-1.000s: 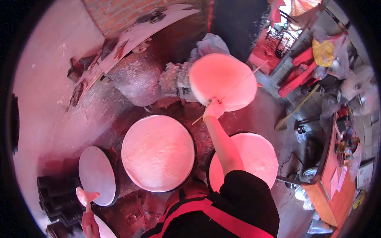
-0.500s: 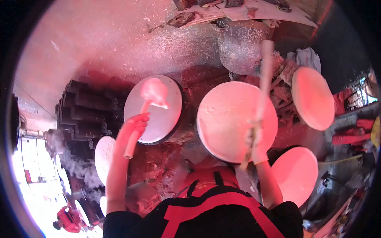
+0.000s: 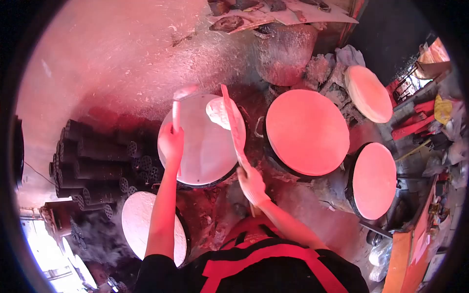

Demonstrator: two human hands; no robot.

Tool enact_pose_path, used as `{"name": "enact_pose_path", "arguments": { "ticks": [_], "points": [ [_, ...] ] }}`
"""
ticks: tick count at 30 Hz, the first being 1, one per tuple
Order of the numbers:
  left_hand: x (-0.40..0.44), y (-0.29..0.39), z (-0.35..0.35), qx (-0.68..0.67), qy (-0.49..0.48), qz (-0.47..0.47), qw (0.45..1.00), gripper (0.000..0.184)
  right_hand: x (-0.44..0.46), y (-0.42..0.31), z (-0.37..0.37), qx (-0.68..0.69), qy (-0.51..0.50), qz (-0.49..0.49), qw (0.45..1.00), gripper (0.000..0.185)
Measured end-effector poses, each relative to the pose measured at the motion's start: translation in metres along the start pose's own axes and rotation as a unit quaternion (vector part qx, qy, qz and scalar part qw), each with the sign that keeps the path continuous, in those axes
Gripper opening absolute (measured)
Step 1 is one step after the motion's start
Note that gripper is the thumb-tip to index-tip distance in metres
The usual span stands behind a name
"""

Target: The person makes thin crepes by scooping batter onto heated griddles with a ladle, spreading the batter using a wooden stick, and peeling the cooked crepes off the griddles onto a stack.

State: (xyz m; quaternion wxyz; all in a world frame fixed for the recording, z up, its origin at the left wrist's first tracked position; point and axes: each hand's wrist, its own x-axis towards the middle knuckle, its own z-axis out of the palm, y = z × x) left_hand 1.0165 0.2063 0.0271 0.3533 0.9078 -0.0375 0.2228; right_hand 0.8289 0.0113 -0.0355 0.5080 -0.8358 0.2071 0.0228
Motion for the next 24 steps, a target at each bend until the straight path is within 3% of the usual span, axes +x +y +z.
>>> {"name": "enact_pose_path", "arguments": {
  "ticks": [1,3,4,8,9,11,14,18,21,24],
  "points": [
    [-0.001,0.004,-0.014,-0.038,0.027,-0.005,0.999,0.015,0.012,0.002,0.02,0.073,0.042,-0.096,0.992,0.049],
    [-0.002,0.006,-0.041,-0.136,0.04,-0.044,0.989,0.014,0.036,-0.018,0.037,0.177,-0.044,-0.006,0.983,0.046],
    [-0.008,0.005,-0.053,-0.231,0.021,-0.106,0.967,0.012,0.043,-0.031,0.038,0.254,-0.095,0.046,0.961,0.045],
    [-0.059,-0.007,-0.091,-0.455,-0.001,-0.33,0.827,0.015,0.038,-0.045,0.018,0.42,-0.195,0.163,0.871,0.041],
    [-0.08,-0.028,-0.094,-0.492,-0.03,-0.333,0.804,0.02,0.026,-0.04,0.009,0.417,-0.156,0.152,0.882,0.041],
    [-0.121,-0.048,-0.111,-0.498,-0.082,-0.425,0.752,0.018,-0.003,-0.029,-0.002,0.41,-0.082,0.121,0.9,0.041],
    [-0.179,-0.052,-0.125,-0.598,-0.097,-0.52,0.602,0.017,-0.007,-0.016,0.025,0.379,0.011,0.144,0.914,0.037],
    [-0.22,-0.033,-0.147,-0.739,-0.113,-0.539,0.388,0.019,0.016,-0.053,0.049,0.374,-0.122,0.134,0.909,0.037],
    [-0.239,-0.028,-0.145,-0.786,-0.076,-0.546,0.28,0.022,0.032,-0.072,0.054,0.322,-0.195,0.129,0.917,0.037],
    [-0.245,-0.015,-0.141,-0.766,-0.008,-0.572,0.294,0.021,0.036,-0.077,0.015,0.283,-0.299,0.146,0.899,0.033]
  ]
}}
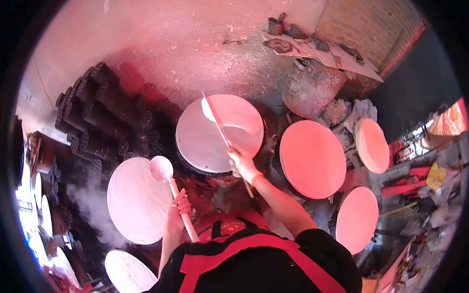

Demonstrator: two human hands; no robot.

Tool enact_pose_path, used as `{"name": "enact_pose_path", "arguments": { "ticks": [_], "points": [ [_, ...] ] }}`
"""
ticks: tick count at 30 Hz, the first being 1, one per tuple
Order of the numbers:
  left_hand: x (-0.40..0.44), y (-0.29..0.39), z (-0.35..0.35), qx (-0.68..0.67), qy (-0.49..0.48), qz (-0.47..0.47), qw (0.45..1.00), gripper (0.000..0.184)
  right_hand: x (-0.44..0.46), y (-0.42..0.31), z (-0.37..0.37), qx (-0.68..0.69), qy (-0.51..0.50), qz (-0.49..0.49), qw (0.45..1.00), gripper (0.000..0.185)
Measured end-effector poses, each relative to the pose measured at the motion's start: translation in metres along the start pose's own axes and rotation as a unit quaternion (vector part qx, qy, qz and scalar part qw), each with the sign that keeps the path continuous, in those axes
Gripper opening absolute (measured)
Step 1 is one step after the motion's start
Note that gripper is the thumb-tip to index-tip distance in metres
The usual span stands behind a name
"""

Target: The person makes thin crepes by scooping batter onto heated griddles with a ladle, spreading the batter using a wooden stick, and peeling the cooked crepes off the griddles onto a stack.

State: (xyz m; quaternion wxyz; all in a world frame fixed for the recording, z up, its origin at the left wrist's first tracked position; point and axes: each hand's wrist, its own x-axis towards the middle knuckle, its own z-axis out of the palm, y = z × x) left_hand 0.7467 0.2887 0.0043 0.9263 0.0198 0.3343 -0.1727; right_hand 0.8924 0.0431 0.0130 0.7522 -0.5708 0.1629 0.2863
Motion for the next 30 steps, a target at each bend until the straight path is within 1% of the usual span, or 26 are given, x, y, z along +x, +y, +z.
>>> {"name": "enact_pose_path", "arguments": {
  "ticks": [1,3,6,9,10,12,14,15,17,18,19,20,21,23,26,27,29,30],
  "points": [
    [-0.001,-0.003,0.001,0.001,0.021,0.018,1.0,0.021,-0.01,-0.003,-0.011,0.009,0.014,0.012,1.0,0.036],
    [-0.002,-0.007,-0.004,0.013,0.015,0.049,0.999,0.021,-0.017,0.011,-0.038,-0.012,0.109,-0.05,0.993,0.038],
    [-0.006,-0.018,-0.012,0.039,0.039,0.116,0.992,0.021,0.003,0.017,-0.064,-0.021,0.203,-0.078,0.976,0.037],
    [-0.009,-0.035,-0.012,0.087,0.07,0.196,0.974,0.018,0.035,0.001,-0.055,-0.088,0.093,-0.027,0.991,0.038],
    [-0.009,-0.042,-0.012,0.104,0.083,0.219,0.967,0.018,0.039,-0.006,-0.045,-0.104,0.052,-0.04,0.992,0.038],
    [-0.009,-0.056,-0.012,0.141,0.111,0.264,0.948,0.015,0.043,-0.018,-0.027,-0.136,0.02,-0.029,0.99,0.038],
    [-0.008,-0.07,-0.007,0.151,0.139,0.292,0.934,0.012,0.039,-0.026,-0.028,-0.182,-0.031,-0.031,0.982,0.039],
    [-0.008,-0.076,-0.007,0.155,0.153,0.305,0.927,0.011,0.032,-0.031,-0.036,-0.181,-0.071,0.0,0.981,0.039],
    [-0.009,-0.086,-0.014,0.156,0.162,0.302,0.927,0.009,0.015,-0.045,-0.061,-0.178,-0.155,0.065,0.97,0.039],
    [-0.011,-0.089,-0.017,0.158,0.169,0.3,0.926,0.009,0.008,-0.052,-0.076,-0.177,-0.172,0.06,0.967,0.038],
    [-0.014,-0.093,-0.017,0.163,0.183,0.304,0.921,0.01,0.004,-0.061,-0.088,-0.194,-0.144,0.063,0.968,0.038],
    [-0.016,-0.098,-0.015,0.168,0.197,0.307,0.916,0.01,0.018,-0.059,-0.111,-0.202,-0.117,0.035,0.972,0.037],
    [-0.018,-0.104,-0.014,0.175,0.212,0.309,0.911,0.011,0.037,-0.056,-0.126,-0.188,-0.073,0.0,0.98,0.037],
    [-0.017,-0.11,-0.021,0.175,0.2,0.322,0.909,0.012,0.063,-0.069,-0.131,-0.126,-0.024,-0.026,0.991,0.037],
    [-0.013,-0.12,-0.021,0.174,0.209,0.337,0.901,0.014,0.079,-0.072,-0.108,-0.256,-0.094,0.009,0.962,0.039],
    [-0.012,-0.126,-0.015,0.18,0.22,0.348,0.894,0.016,0.075,-0.072,-0.104,-0.261,-0.137,0.046,0.954,0.04],
    [-0.016,-0.135,-0.009,0.195,0.245,0.366,0.876,0.02,0.058,-0.078,-0.111,-0.25,-0.219,0.06,0.941,0.041],
    [-0.017,-0.137,-0.028,0.259,0.218,0.387,0.857,0.04,0.053,-0.076,-0.124,-0.249,-0.249,0.069,0.934,0.041]
  ]
}}
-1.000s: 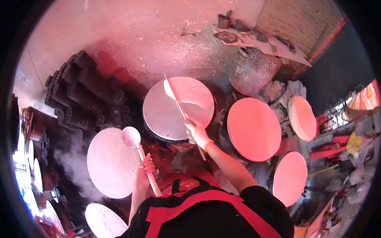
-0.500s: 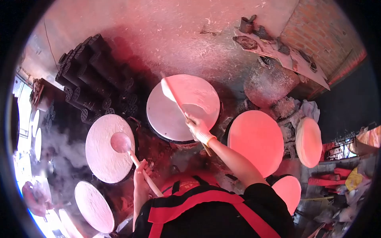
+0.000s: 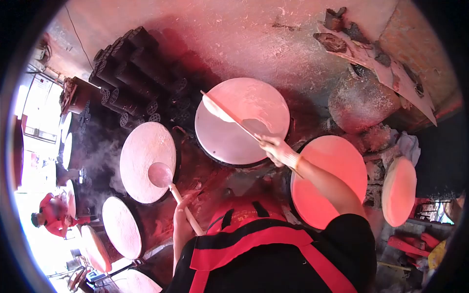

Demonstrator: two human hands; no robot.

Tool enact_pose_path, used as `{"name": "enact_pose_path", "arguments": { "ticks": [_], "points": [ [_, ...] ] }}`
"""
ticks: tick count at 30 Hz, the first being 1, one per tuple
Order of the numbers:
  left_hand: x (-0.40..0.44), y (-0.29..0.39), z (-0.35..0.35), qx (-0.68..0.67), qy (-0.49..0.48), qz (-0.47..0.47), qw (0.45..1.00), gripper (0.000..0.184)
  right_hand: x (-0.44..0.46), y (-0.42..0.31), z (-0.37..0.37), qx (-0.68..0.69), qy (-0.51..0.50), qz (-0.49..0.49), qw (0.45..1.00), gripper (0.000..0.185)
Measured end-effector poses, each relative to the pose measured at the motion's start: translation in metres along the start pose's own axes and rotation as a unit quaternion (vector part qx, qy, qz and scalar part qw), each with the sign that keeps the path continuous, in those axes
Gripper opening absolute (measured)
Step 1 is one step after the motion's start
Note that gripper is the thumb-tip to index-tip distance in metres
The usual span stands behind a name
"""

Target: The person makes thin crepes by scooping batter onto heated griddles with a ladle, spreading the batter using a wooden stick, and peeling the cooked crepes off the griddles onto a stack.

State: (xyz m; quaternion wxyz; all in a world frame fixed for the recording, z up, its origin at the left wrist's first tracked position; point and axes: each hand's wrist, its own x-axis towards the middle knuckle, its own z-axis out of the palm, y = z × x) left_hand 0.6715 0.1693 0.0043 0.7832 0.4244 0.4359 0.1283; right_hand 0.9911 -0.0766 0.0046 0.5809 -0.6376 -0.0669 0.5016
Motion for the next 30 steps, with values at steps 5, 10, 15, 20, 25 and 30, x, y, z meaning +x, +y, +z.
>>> {"name": "enact_pose_path", "arguments": {
  "ticks": [5,10,15,20,25,30],
  "points": [
    [0.001,-0.019,-0.01,0.037,-0.045,0.035,0.998,0.071,0.001,0.002,-0.06,-0.049,0.03,-0.016,0.998,0.04],
    [-0.015,-0.024,0.0,0.006,-0.067,0.027,0.997,0.078,0.051,-0.031,-0.041,-0.06,0.056,-0.029,0.996,0.043],
    [-0.067,-0.031,0.002,0.024,-0.081,0.063,0.994,0.075,0.008,-0.033,-0.054,-0.125,-0.112,0.006,0.986,0.042],
    [-0.101,-0.034,0.012,0.01,-0.047,0.05,0.998,0.07,0.065,-0.031,-0.063,-0.128,-0.02,-0.061,0.99,0.042],
    [-0.084,-0.025,0.009,0.035,0.026,-0.023,0.999,0.072,-0.002,-0.002,-0.026,-0.199,-0.082,-0.069,0.974,0.045],
    [-0.063,-0.006,-0.008,0.053,-0.165,0.054,0.983,0.075,-0.059,0.051,-0.026,0.019,-0.014,-0.062,0.998,0.041]
  ]
}}
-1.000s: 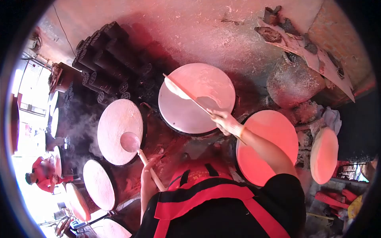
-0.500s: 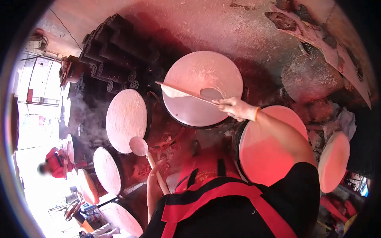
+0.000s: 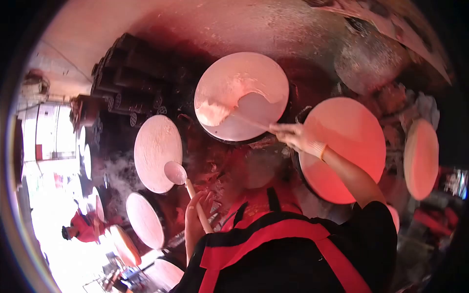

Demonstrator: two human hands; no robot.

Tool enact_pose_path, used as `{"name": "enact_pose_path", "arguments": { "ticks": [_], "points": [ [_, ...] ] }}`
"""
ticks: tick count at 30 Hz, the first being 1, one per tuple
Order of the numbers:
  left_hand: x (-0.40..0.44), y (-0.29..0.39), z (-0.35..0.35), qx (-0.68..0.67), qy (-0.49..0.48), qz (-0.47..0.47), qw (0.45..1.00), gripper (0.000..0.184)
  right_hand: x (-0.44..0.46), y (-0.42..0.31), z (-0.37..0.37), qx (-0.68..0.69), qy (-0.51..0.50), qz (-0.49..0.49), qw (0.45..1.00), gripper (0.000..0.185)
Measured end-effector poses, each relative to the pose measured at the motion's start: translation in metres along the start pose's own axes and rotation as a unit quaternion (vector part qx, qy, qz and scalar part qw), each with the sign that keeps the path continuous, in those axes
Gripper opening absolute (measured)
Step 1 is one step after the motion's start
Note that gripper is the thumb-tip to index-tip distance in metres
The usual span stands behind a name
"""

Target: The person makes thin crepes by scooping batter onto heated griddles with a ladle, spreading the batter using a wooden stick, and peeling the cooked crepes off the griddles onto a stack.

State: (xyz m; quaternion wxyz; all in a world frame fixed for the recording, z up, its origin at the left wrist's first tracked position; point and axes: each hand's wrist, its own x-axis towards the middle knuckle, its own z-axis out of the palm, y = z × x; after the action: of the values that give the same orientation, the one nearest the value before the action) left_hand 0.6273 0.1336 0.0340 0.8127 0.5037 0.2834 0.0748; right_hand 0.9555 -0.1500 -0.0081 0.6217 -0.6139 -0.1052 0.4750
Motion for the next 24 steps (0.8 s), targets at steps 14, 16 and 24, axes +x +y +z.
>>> {"name": "enact_pose_path", "arguments": {
  "ticks": [14,16,24],
  "points": [
    [0.028,0.037,-0.134,0.085,-0.056,-0.147,0.984,0.03,-0.059,0.1,0.198,-0.17,0.278,-0.16,0.932,0.049],
    [0.017,0.03,-0.17,0.108,-0.057,-0.204,0.971,0.043,-0.022,0.104,0.242,0.034,0.322,-0.129,0.937,0.048],
    [-0.054,0.032,-0.213,0.048,0.108,-0.161,0.98,0.04,0.299,0.081,0.326,0.129,0.366,-0.191,0.902,0.033]
  ]
}}
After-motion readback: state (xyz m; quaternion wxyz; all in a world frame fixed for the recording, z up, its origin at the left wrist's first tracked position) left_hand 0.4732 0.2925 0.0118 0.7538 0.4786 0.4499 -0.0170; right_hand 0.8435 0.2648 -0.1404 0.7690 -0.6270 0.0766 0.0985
